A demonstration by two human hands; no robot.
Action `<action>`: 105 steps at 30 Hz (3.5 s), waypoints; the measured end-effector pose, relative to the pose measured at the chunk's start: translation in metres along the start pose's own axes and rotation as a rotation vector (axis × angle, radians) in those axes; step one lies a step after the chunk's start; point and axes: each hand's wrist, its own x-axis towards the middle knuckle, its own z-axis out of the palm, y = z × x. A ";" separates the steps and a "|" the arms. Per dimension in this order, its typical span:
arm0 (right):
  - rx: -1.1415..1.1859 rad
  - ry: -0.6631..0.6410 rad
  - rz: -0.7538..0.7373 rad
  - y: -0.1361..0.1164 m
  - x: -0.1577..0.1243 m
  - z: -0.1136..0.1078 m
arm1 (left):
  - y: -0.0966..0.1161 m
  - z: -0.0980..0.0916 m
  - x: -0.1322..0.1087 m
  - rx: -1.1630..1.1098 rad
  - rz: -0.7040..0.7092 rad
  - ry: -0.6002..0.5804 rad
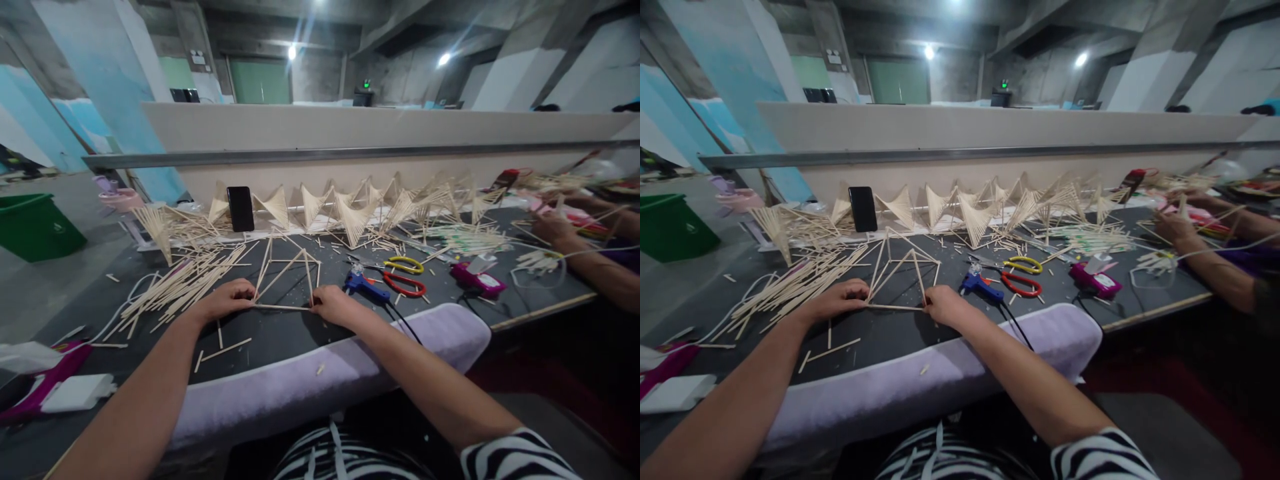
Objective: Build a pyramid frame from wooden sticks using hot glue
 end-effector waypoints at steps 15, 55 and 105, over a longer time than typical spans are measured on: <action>0.055 0.039 -0.040 0.005 0.002 0.002 | -0.009 0.002 -0.002 -0.058 0.016 -0.018; 0.136 0.087 -0.029 -0.074 -0.006 0.029 | 0.019 0.023 0.011 -1.088 -0.317 0.504; 0.059 0.202 0.034 -0.008 -0.002 -0.026 | 0.011 0.011 0.000 0.207 -0.291 0.576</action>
